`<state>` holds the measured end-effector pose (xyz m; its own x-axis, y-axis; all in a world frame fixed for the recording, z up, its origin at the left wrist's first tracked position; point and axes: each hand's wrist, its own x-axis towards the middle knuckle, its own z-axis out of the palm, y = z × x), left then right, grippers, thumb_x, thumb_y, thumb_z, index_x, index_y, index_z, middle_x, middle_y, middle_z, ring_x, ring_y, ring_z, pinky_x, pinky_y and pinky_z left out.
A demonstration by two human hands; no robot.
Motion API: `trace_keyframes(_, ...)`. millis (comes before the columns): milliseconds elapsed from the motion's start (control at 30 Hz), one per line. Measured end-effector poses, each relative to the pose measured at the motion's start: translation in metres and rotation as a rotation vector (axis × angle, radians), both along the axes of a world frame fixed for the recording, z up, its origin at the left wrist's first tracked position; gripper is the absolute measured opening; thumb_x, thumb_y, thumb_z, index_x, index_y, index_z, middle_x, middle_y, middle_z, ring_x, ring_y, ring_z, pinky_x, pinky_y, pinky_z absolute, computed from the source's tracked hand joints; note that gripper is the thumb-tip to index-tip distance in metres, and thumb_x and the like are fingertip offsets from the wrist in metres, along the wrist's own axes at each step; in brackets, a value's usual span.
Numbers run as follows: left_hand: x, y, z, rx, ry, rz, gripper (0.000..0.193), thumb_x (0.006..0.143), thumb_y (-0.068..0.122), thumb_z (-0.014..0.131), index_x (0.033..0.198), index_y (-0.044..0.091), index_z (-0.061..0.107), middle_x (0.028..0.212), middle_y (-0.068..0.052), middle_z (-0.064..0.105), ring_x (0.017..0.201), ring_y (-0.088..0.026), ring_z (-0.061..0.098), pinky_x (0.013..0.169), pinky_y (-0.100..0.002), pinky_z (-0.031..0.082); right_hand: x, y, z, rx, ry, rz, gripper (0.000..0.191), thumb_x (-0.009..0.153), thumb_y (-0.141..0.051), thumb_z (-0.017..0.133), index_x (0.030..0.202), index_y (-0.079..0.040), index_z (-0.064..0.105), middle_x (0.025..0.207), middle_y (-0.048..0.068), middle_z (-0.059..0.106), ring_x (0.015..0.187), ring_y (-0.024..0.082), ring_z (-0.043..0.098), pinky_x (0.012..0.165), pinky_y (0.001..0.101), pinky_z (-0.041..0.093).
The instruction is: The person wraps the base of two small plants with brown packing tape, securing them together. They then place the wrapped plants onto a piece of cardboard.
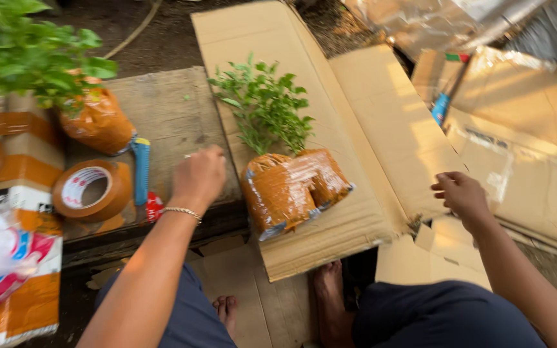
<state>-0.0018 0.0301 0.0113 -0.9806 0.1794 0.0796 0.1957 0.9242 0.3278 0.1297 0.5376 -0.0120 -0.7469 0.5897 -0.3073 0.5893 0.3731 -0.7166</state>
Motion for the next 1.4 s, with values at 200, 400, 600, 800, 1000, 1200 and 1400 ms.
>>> trace_keyframes(200,0.025,0.011,0.002,0.27,-0.814,0.213,0.06,0.106,0.043,0.046,0.104,-0.009,0.076,0.091,-0.026,0.079,0.086,-0.039,0.077,0.082,-0.05,0.061,0.062,0.002,-0.042,-0.626,0.002,-0.75,0.042,0.1,-0.03,0.057,0.135,-0.008,0.052,0.127,0.015,0.06,0.11,0.033,0.063,0.096,0.046,0.057)
trace_keyframes(400,0.044,0.017,-0.035,0.829,-1.194,0.171,0.037,0.097,0.009,0.044,0.117,-0.009,0.069,0.105,-0.022,0.075,0.091,-0.034,0.074,0.081,-0.048,0.062,0.036,-0.047,-0.063,-1.066,0.123,-0.67,0.054,0.094,-0.04,0.064,0.134,-0.006,0.052,0.123,0.018,0.064,0.108,0.03,0.065,0.096,0.0417,0.055)
trace_keyframes(600,0.053,0.021,-0.045,0.931,-1.047,0.128,0.039,0.088,-0.014,0.042,0.118,-0.01,0.067,0.107,-0.022,0.076,0.09,-0.031,0.077,0.076,-0.043,0.065,0.026,-0.07,-0.065,-1.23,0.223,-0.517,0.033,0.097,-0.021,0.065,0.124,-0.001,0.062,0.114,0.011,0.072,0.097,0.021,0.073,0.086,0.0345,0.063)
trace_keyframes(800,0.052,0.007,-0.032,0.904,-0.972,0.185,0.042,0.084,-0.017,0.04,0.12,-0.009,0.062,0.106,-0.022,0.075,0.084,-0.032,0.076,0.07,-0.042,0.066,0.006,-0.061,-0.067,-1.191,0.107,-0.473,0.032,0.1,-0.024,0.064,0.121,0.001,0.063,0.112,0.012,0.072,0.097,0.02,0.074,0.08,0.0308,0.058)
trace_keyframes(1000,0.019,-0.007,-0.034,0.883,-0.76,0.176,0.032,0.088,-0.007,0.048,0.111,-0.01,0.07,0.098,-0.018,0.075,0.078,-0.026,0.071,0.063,-0.037,0.06,-0.019,-0.073,-0.057,-1.127,0.113,-0.48,0.029,0.102,-0.03,0.058,0.11,-0.003,0.062,0.1,0.008,0.073,0.087,0.019,0.075,0.076,0.029,0.064)
trace_keyframes(1200,0.003,-0.03,-0.02,0.612,-0.71,0.189,0.019,0.087,-0.002,0.06,0.096,-0.014,0.072,0.09,-0.021,0.077,0.079,-0.031,0.077,0.063,-0.04,0.062,-0.021,-0.095,-0.066,-0.83,-0.142,-0.292,0.034,0.097,-0.049,0.064,0.093,-0.015,0.064,0.073,0.0,0.061,0.057,0.01,0.055,0.046,0.0236,0.039)
trace_keyframes(1400,0.015,-0.021,0.01,0.151,-0.535,0.172,0.02,0.086,0.004,0.065,0.096,-0.012,0.072,0.097,-0.031,0.071,0.095,-0.046,0.073,0.079,-0.049,0.06,-0.017,-0.102,-0.075,-0.86,-0.061,-0.381,0.027,0.095,-0.045,0.069,0.09,-0.019,0.061,0.068,-0.003,0.051,0.053,0.012,0.045,0.048,0.0294,0.038)
